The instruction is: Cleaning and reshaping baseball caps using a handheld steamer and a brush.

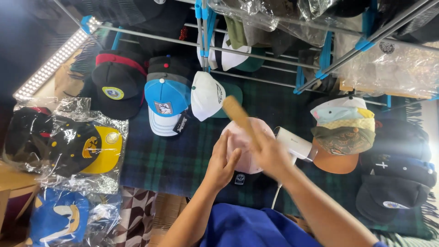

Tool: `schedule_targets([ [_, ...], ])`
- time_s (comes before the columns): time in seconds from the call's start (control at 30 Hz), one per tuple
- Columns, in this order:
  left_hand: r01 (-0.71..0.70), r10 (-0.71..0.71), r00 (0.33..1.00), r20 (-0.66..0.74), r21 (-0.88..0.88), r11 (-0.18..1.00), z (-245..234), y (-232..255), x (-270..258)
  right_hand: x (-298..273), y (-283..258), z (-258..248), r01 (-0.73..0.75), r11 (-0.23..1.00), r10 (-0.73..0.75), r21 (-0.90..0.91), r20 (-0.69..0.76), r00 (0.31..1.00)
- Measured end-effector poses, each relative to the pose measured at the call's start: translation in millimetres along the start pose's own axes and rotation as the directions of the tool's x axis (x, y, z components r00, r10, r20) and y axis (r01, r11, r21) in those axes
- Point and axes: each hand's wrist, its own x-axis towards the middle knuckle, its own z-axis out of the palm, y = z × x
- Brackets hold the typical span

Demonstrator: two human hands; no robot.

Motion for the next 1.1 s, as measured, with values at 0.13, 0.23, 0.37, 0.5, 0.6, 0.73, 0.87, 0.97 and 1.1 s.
schedule_targets([
  [0.13, 0.013, -0.013, 1.0, 0.013, -0.005, 1.0, -10.5, -7.8, 23.7, -25.7, -28.2, 34.9, 0.324, 0.936, -0.333, 0.137, 0.044, 0.942],
  [0.23, 0.03, -0.052, 0.993, 0.109, 0.191, 0.981, -20.6, -23.6, 38.4, -20.4, -26.2, 25.2, 0.374, 0.881, -0.408, 0.288, 0.065, 0.911],
  [0.37, -0.217, 0.159, 0.975, 0.158, 0.487, 0.846, -24.1, -16.3, 38.3, -3.2, 16.6, 29.4, 0.137, 0.936, -0.02, 0.326, -0.338, 0.941],
  [0.5, -0.229, 0.157, 0.973, 0.17, 0.592, 0.773, -30.1, -26.3, 62.2, 10.2, 44.7, 63.0, 0.103, 0.975, 0.021, 0.197, -0.542, 0.84],
  [0.6, -0.073, 0.021, 0.995, 0.1, 0.552, 0.831, -46.1, -27.6, 96.5, 12.4, 37.4, 72.5, 0.091, 0.995, -0.091, -0.028, -0.567, 0.819],
  [0.73, 0.02, -0.113, 0.984, 0.138, 0.541, 0.841, -42.9, -112.1, 148.7, 8.6, 44.8, 82.1, 0.025, 0.999, -0.041, -0.035, -0.561, 0.826],
  [0.87, 0.051, -0.176, 0.962, 0.21, 0.497, 0.866, -53.2, -151.7, 170.5, 8.7, 44.3, 80.9, 0.074, 0.997, -0.069, -0.016, -0.59, 0.804],
  [0.97, 0.044, -0.134, 0.962, 0.24, 0.346, 0.937, -68.1, -59.5, 138.3, 9.9, 47.2, 81.3, 0.086, 0.996, -0.082, -0.022, -0.601, 0.795],
  [1.1, -0.045, -0.02, 0.945, 0.328, 0.187, 0.981, -67.1, -17.8, 113.0, 7.8, 47.6, 80.6, 0.089, 0.996, -0.087, -0.026, -0.604, 0.792],
])
